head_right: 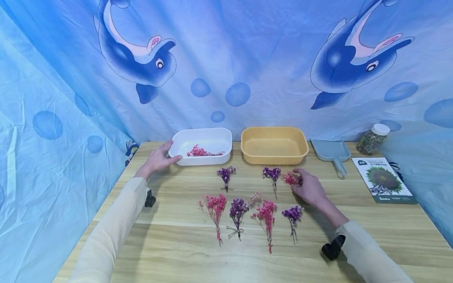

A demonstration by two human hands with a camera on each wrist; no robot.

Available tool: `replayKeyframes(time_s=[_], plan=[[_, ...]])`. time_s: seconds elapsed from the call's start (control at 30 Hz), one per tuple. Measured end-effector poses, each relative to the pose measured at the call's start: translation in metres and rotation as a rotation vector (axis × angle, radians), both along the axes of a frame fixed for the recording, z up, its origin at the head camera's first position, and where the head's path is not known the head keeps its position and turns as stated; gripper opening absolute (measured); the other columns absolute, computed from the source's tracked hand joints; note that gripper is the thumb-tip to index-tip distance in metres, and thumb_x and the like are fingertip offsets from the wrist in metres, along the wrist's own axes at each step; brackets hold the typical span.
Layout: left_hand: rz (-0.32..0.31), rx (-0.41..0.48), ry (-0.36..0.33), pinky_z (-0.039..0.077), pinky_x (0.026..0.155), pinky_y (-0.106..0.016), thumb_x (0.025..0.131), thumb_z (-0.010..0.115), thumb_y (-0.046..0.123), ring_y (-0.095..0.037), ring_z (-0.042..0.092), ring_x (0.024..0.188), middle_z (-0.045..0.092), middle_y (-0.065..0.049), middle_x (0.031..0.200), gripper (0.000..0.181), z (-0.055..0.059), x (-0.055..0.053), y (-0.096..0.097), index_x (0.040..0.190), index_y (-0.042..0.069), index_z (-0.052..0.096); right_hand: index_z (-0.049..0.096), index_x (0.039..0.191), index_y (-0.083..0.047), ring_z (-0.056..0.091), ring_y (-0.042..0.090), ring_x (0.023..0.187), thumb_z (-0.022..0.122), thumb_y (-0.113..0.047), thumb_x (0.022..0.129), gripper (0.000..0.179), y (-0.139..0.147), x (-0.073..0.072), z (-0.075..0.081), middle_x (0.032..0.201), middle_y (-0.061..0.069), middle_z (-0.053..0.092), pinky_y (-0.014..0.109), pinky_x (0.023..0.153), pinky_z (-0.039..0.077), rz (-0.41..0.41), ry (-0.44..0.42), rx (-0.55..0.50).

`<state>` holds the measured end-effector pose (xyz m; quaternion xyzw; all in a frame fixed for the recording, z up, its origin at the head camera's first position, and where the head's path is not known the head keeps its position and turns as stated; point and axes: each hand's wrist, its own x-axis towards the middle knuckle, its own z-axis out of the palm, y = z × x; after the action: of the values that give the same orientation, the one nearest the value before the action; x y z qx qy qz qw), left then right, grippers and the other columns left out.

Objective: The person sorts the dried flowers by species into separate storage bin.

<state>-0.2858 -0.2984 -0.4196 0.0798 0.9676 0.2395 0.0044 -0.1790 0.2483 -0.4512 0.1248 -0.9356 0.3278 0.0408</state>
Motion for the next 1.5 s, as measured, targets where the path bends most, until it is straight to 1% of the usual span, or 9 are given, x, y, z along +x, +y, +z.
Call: replayKeyframes(time_s=[0.17, 0.37, 0.47, 0.63, 0.7, 0.87, 1.03, 1.27, 1.5], plan=[[-0.003, -0.001, 0.002, 0.016, 0.115, -0.065, 0.089, 0.064, 0.063, -0.046, 0.015, 0.147, 0.020, -0.021, 0.163, 0.102, 0.001, 0.000, 0.000, 0.159, 0.003, 0.020, 0.051, 0.130, 0.013, 0.066, 0.034, 0.080, 0.075, 0.001, 0.083, 0.054, 0.002, 0.001, -0.001, 0.091, 0.017, 0.066, 0.052, 0.074, 0.058, 0.020, 0.025, -0.027], [-0.007, -0.002, 0.001, 0.016, 0.115, -0.065, 0.088, 0.063, 0.064, -0.046, 0.015, 0.147, 0.019, -0.021, 0.163, 0.103, 0.001, 0.000, 0.000, 0.159, 0.002, 0.020, 0.052, 0.131, 0.010, 0.067, 0.033, 0.081, 0.077, -0.001, 0.085, 0.054, 0.007, 0.002, 0.000, 0.093, 0.017, 0.067, 0.049, 0.074, 0.059, 0.034, 0.018, -0.064], [-0.007, 0.001, -0.003, 0.016, 0.115, -0.065, 0.088, 0.063, 0.064, -0.046, 0.015, 0.147, 0.019, -0.021, 0.163, 0.103, 0.000, 0.001, 0.001, 0.159, 0.003, 0.019, 0.052, 0.132, 0.010, 0.067, 0.031, 0.079, 0.077, 0.000, 0.084, 0.055, 0.010, 0.004, 0.002, 0.092, 0.016, 0.067, 0.043, 0.071, 0.060, 0.041, 0.024, -0.074], [-0.002, 0.007, -0.002, 0.016, 0.115, -0.065, 0.089, 0.064, 0.062, -0.045, 0.014, 0.147, 0.020, -0.020, 0.163, 0.101, 0.002, 0.002, 0.001, 0.159, 0.004, 0.020, 0.050, 0.133, 0.010, 0.066, 0.028, 0.078, 0.077, 0.002, 0.083, 0.057, 0.014, 0.006, 0.008, 0.092, 0.016, 0.067, 0.029, 0.067, 0.058, 0.058, 0.037, -0.097], [-0.003, 0.003, -0.003, 0.016, 0.115, -0.065, 0.089, 0.063, 0.062, -0.045, 0.013, 0.148, 0.019, -0.020, 0.163, 0.101, 0.003, 0.002, 0.001, 0.159, 0.004, 0.019, 0.050, 0.134, 0.010, 0.066, 0.028, 0.078, 0.076, 0.003, 0.083, 0.058, 0.014, 0.006, 0.011, 0.093, 0.016, 0.067, 0.026, 0.065, 0.057, 0.064, 0.034, -0.109], [-0.003, -0.005, -0.008, 0.016, 0.115, -0.065, 0.089, 0.062, 0.065, -0.045, 0.013, 0.147, 0.019, -0.020, 0.163, 0.103, 0.002, 0.003, 0.001, 0.159, 0.004, 0.018, 0.050, 0.136, 0.008, 0.065, 0.025, 0.076, 0.075, 0.007, 0.082, 0.059, 0.013, 0.004, 0.017, 0.093, 0.016, 0.067, 0.027, 0.058, 0.057, 0.064, 0.023, -0.133], [-0.006, -0.007, -0.011, 0.017, 0.115, -0.065, 0.088, 0.062, 0.066, -0.046, 0.014, 0.147, 0.018, -0.020, 0.163, 0.104, 0.001, 0.003, 0.000, 0.160, 0.004, 0.017, 0.051, 0.135, 0.008, 0.064, 0.024, 0.073, 0.074, 0.010, 0.080, 0.059, 0.011, 0.001, 0.022, 0.091, 0.015, 0.067, 0.027, 0.057, 0.056, 0.084, 0.069, -0.142], [0.001, -0.007, -0.011, 0.019, 0.115, -0.065, 0.088, 0.063, 0.065, -0.045, 0.015, 0.147, 0.020, -0.021, 0.163, 0.103, 0.001, 0.002, 0.000, 0.160, 0.005, 0.019, 0.056, 0.130, 0.008, 0.064, 0.022, 0.073, 0.075, 0.012, 0.078, 0.055, 0.005, -0.004, 0.028, 0.087, 0.010, 0.067, 0.023, 0.062, 0.056, 0.124, 0.162, -0.136], [0.001, -0.011, -0.016, 0.018, 0.114, -0.065, 0.088, 0.063, 0.065, -0.045, 0.015, 0.147, 0.019, -0.020, 0.163, 0.104, 0.002, 0.002, -0.001, 0.159, 0.004, 0.019, 0.057, 0.130, 0.008, 0.064, 0.023, 0.074, 0.076, 0.015, 0.076, 0.057, -0.004, -0.012, 0.040, 0.088, 0.010, 0.067, 0.023, 0.065, 0.056, 0.159, 0.182, -0.150]])
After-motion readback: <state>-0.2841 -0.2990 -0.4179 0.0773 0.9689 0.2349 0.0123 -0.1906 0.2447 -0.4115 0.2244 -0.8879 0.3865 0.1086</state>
